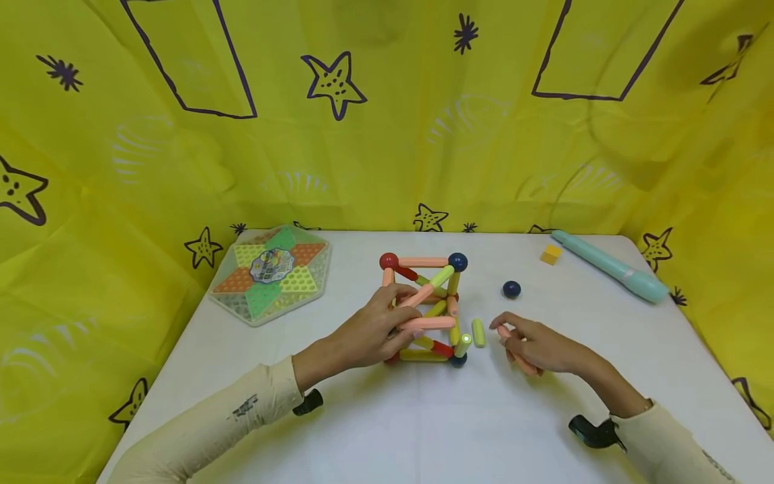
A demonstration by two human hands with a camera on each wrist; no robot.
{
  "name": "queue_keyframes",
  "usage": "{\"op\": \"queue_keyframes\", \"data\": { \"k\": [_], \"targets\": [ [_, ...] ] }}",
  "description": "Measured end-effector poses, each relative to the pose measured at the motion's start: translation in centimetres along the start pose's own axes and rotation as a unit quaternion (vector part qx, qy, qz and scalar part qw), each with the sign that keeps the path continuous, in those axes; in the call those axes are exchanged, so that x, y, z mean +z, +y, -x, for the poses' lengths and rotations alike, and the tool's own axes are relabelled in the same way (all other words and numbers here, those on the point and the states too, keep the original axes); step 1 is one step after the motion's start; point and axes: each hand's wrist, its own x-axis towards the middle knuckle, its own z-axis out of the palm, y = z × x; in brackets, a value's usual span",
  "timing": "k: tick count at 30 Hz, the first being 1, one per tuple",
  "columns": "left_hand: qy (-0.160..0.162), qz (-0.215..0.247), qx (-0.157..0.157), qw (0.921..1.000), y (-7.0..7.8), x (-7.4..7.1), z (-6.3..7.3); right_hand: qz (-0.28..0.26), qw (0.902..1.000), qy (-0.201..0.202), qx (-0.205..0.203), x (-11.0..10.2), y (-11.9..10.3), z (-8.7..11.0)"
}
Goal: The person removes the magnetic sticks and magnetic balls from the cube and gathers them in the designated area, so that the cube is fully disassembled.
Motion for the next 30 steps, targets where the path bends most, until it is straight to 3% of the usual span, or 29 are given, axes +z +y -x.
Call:
{"op": "queue_keyframes", "data": {
  "k": [3, 8, 14, 22, 30],
  "targets": [
    [-0.002, -0.001, 0.0, 1.0, 0.0, 0.0, 0.0, 0.022, 0.9997, -0.008, 0.002, 1.8, 0.9, 0.6],
    [0.0, 0.001, 0.003, 1.0, 0.0, -0.1, 0.1, 0.087, 0.996, 0.011, 0.014, 4.2, 1.2, 1.0],
    [-0.001, 0.004, -0.001, 1.0, 0.0, -0.1, 0.1, 0.146, 0.9892, 0.015, 0.011, 4.8, 0.7, 1.2],
    [-0.001, 0.005, -0.001, 1.0, 0.0, -0.1, 0.0, 0.084, 0.9957, -0.027, -0.028, 5.0, 1.3, 1.2],
    [-0.01, 0.008, -0.014, 0.9998, 0.0, 0.1, 0.0, 0.061, 0.9978, -0.009, -0.025, 5.4, 1.1, 1.3]
  ]
}}
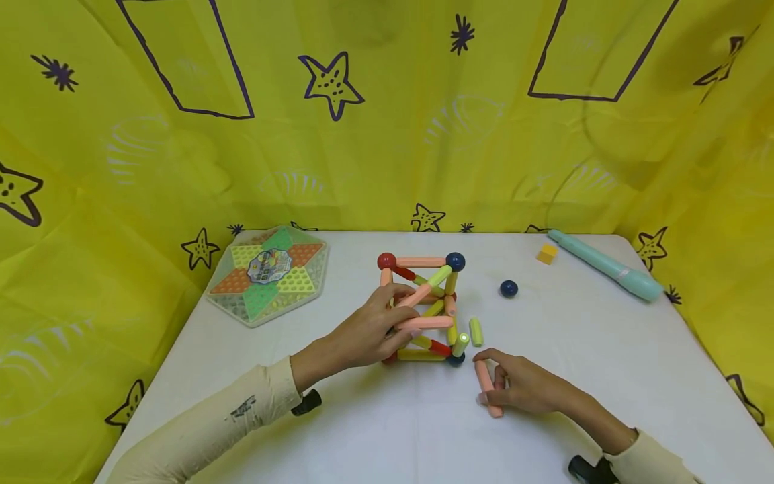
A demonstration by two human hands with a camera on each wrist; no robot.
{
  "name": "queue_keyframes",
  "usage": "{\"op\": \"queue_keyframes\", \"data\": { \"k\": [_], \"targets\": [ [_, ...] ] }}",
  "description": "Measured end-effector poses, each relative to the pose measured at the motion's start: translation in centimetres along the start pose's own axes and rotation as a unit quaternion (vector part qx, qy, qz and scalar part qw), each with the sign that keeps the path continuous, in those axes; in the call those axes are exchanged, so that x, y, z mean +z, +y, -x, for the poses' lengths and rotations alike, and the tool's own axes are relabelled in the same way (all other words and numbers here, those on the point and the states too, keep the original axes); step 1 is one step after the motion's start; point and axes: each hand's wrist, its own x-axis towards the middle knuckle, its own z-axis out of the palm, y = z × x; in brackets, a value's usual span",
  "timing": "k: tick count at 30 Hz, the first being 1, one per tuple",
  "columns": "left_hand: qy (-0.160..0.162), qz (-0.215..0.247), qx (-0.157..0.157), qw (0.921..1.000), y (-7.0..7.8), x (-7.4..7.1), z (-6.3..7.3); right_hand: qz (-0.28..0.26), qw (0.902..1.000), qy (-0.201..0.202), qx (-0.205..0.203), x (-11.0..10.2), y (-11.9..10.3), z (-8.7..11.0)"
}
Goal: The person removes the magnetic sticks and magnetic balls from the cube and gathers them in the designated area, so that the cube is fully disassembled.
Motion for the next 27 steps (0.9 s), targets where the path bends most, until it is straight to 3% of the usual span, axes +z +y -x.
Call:
{"op": "queue_keyframes", "data": {
  "k": [5, 8, 14, 20, 27],
  "targets": [
    [0.006, 0.002, 0.009, 0.9999, 0.0, -0.1, 0.0, 0.023, 0.9995, 0.021, -0.003, -0.6, -0.3, 0.4],
    [0.009, -0.001, 0.016, 0.9998, 0.0, -0.2, -0.1, 0.023, 0.9976, 0.065, -0.009, -1.2, -0.8, 0.1],
    [0.009, 0.0, 0.018, 0.9998, -0.2, -0.1, 0.0, -0.003, 0.9867, 0.148, -0.067, -1.0, -1.8, -1.7],
    [0.0, 0.01, 0.007, 0.9999, -0.1, 0.0, 0.0, 0.002, 0.9818, 0.17, -0.085, 0.2, -2.3, -3.4],
    [0.006, 0.008, 0.009, 0.9999, -0.1, 0.0, -0.1, 0.037, 0.9766, 0.196, -0.081, 0.4, -2.8, -3.6]
  ]
}}
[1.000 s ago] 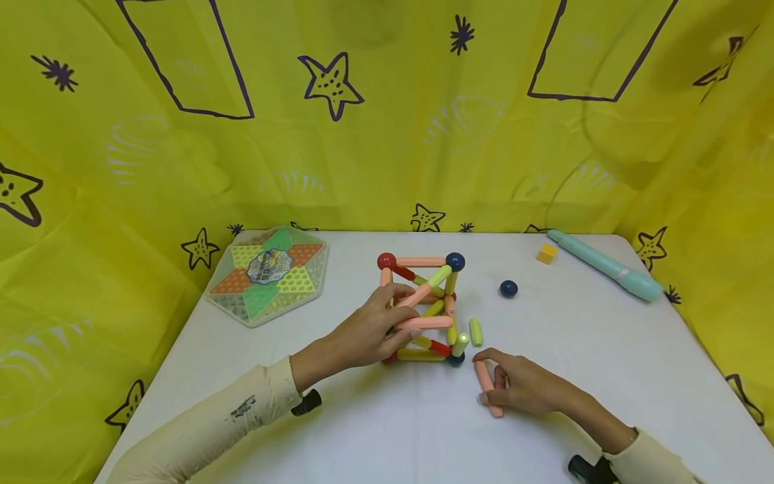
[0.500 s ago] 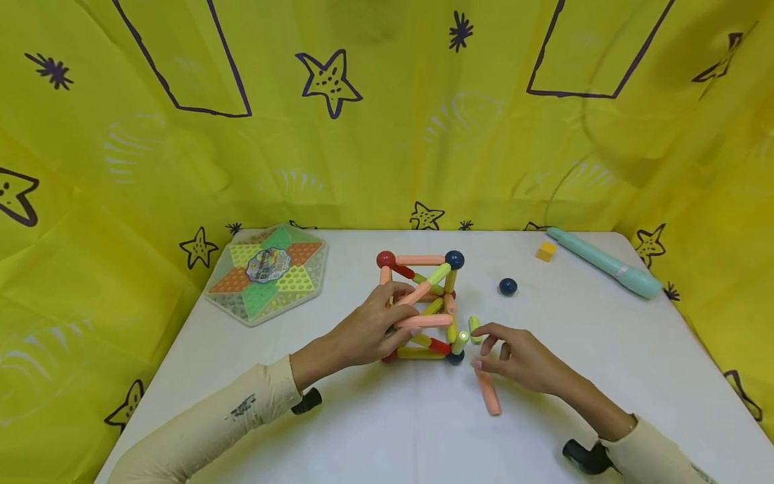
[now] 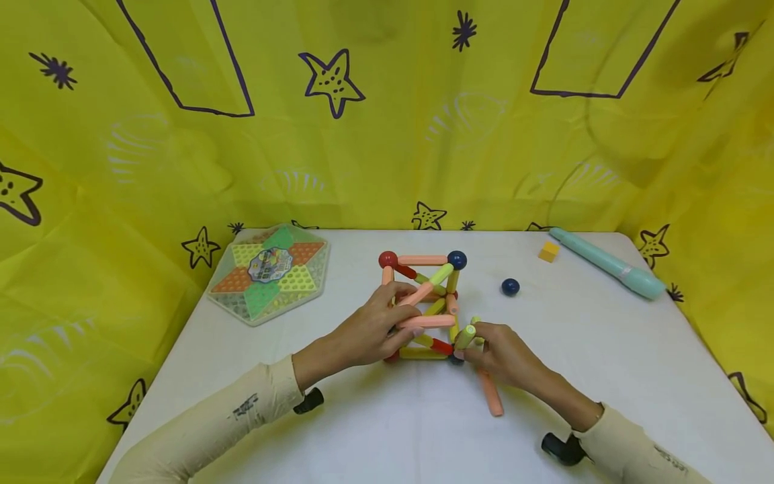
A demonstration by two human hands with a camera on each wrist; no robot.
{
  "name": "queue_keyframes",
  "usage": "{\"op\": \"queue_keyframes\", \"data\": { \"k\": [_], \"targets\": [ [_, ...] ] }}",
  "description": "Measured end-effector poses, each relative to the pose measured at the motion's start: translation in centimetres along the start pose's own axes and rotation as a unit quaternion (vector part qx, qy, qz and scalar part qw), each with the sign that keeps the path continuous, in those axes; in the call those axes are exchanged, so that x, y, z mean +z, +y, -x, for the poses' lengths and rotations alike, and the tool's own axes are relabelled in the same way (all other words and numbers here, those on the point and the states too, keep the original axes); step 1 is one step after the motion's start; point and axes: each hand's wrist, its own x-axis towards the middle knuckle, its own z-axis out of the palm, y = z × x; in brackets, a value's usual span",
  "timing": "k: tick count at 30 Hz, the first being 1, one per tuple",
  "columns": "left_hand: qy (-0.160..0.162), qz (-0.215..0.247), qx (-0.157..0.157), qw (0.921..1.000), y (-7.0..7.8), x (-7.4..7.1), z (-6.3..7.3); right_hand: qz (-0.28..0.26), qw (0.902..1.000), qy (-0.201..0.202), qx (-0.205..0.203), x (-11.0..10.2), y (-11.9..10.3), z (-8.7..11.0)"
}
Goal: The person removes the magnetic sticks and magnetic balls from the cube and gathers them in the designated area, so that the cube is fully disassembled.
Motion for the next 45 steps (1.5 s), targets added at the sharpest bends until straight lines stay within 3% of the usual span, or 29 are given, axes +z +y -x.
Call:
{"op": "queue_keyframes", "data": {
  "k": [8, 16, 21, 26, 33, 40, 45],
  "targets": [
    [-0.003, 0.003, -0.002, 1.0, 0.0, 0.0, 0.0, 0.005, 0.9996, 0.003, 0.028, -0.2, 0.0, 0.0],
    [0.0, -0.001, 0.009, 1.0, 0.0, 0.1, 0.0, -0.063, 0.9934, -0.009, 0.095, -2.5, 0.1, 0.8],
    [0.001, 0.0, 0.01, 1.0, 0.0, 0.1, -0.1, -0.118, 0.9842, -0.041, 0.126, -4.0, 0.5, 2.5],
    [0.002, 0.001, 0.006, 1.0, 0.0, 0.1, -0.1, -0.137, 0.9793, -0.094, 0.116, -4.7, 1.4, 4.7],
    [0.006, -0.002, 0.003, 1.0, -0.1, 0.1, 0.0, -0.07, 0.9811, -0.16, 0.084, -4.6, 3.0, 5.8],
    [-0.007, -0.003, -0.007, 0.9999, 0.0, -0.1, 0.0, -0.003, 0.9826, -0.17, 0.075, -3.5, 3.6, 5.6],
    [-0.012, -0.003, -0.012, 0.9999, 0.0, 0.0, 0.0, 0.005, 0.9795, -0.188, 0.07, -3.7, 3.4, 5.3]
  ]
}}
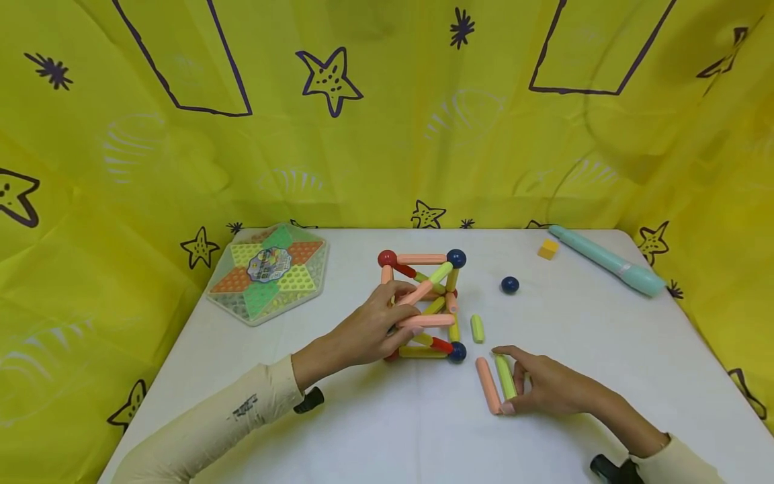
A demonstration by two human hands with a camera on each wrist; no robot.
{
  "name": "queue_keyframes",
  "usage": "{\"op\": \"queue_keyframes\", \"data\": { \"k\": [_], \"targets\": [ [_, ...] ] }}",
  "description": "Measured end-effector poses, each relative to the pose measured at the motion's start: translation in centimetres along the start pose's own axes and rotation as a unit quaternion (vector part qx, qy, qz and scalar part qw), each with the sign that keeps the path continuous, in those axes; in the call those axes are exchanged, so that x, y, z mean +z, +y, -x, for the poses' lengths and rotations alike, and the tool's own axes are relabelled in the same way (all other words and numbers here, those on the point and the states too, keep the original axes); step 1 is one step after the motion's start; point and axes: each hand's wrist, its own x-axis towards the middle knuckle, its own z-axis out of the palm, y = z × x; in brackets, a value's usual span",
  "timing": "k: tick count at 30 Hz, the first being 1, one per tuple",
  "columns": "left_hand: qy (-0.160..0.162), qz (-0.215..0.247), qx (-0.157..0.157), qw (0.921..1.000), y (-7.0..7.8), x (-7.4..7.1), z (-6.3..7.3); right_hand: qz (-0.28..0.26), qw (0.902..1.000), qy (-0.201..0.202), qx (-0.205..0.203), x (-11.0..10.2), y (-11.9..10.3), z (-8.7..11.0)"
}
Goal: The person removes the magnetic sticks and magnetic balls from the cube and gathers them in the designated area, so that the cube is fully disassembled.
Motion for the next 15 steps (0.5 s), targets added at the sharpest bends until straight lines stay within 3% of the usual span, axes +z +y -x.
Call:
{"op": "queue_keyframes", "data": {
  "k": [4, 15],
  "targets": [
    [-0.001, 0.001, -0.001, 1.0, 0.04, -0.02, -0.03, -0.004, 0.9998, -0.019, 0.009, -0.03, -0.17, -0.19],
    [0.009, -0.003, 0.012, 0.9999, 0.15, -0.04, -0.07, -0.001, 0.9997, -0.016, 0.02, 0.68, -0.75, -0.61]
  ]
}}
